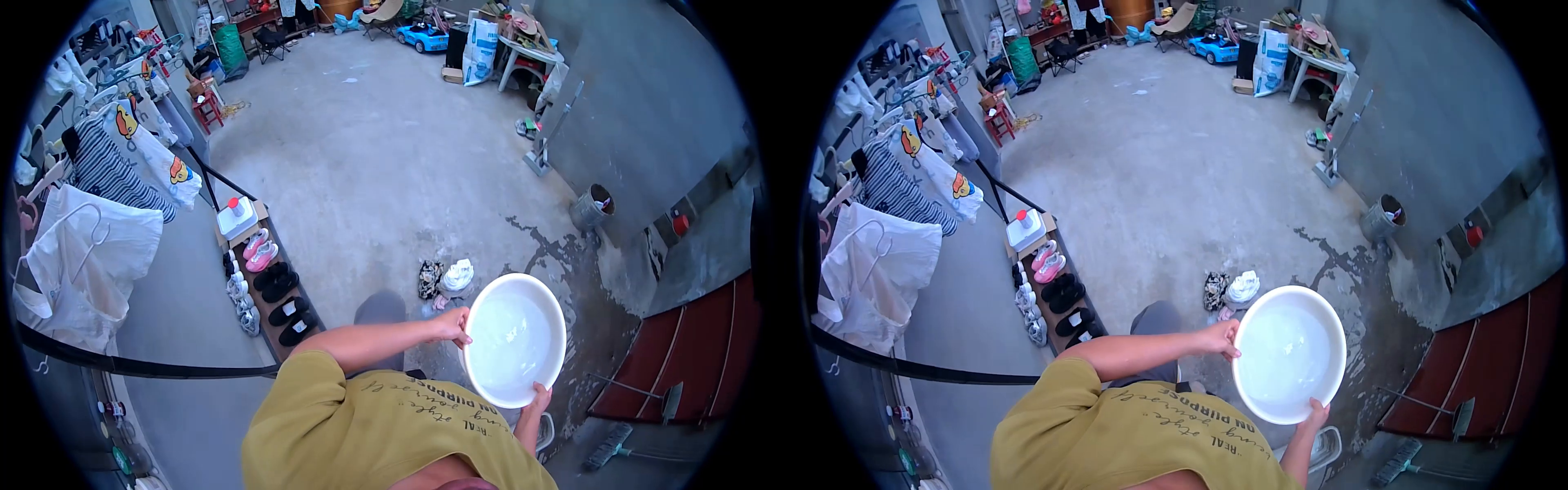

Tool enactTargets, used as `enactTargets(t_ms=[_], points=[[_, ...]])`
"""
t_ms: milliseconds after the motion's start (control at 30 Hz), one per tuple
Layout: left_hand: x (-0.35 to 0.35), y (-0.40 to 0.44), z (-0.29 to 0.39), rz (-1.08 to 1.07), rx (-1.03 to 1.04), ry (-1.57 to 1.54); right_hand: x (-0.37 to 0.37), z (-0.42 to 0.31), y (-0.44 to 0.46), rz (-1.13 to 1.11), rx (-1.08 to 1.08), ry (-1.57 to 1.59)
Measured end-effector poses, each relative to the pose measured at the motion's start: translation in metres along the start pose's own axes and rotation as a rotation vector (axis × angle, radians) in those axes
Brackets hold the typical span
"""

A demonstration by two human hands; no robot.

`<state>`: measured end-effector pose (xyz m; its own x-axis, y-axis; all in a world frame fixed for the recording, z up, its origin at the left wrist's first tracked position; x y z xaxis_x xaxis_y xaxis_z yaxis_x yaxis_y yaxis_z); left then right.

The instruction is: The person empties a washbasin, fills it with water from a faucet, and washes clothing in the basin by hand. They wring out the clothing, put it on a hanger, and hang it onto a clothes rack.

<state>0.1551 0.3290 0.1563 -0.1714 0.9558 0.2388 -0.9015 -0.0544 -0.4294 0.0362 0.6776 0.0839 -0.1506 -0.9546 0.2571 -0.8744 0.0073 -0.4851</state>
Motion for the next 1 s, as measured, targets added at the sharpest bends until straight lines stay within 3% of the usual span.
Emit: enactTargets(t_ms=[200,333,433,567,600,667,833,933,1000], points=[[-0.043,0.048,0.015,-0.036,-0.024,0.003,0.035,0.018,0.024,0.058,-0.055,0.006],[-0.088,0.087,0.035,-0.123,-0.133,0.121,0.065,0.056,0.022,0.204,-0.063,0.054],[-0.115,0.131,0.042,-0.138,-0.087,0.247,0.082,0.104,0.022,0.341,-0.061,0.179],[-0.155,0.206,-0.043,-0.281,-0.004,0.349,0.102,0.148,0.023,0.557,0.001,0.111],[-0.159,0.205,-0.038,-0.259,-0.128,0.309,0.103,0.161,0.028,0.540,0.000,0.096],[-0.170,0.216,-0.049,-0.241,-0.101,0.463,0.110,0.182,0.029,0.615,0.077,0.164],[-0.176,0.250,-0.109,-0.265,-0.224,0.392,0.075,0.256,0.087,0.758,0.154,0.411],[-0.187,0.274,-0.181,-0.227,-0.288,0.296,0.078,0.281,0.115,0.959,0.158,0.221],[-0.200,0.291,-0.244,-0.191,-0.330,0.315,0.051,0.323,0.147,0.826,0.084,0.142]])
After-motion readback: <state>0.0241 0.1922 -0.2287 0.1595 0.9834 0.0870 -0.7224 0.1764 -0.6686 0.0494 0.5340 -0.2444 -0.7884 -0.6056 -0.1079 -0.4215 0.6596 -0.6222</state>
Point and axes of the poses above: each hand's wrist, its own y-axis towards the middle knuckle, its own x-axis out of the palm, z = x × y, the point moved 4 cm from there along y, towards the middle knuckle, and after that the axes turned 2 degrees about z, right-handed, at the moved point
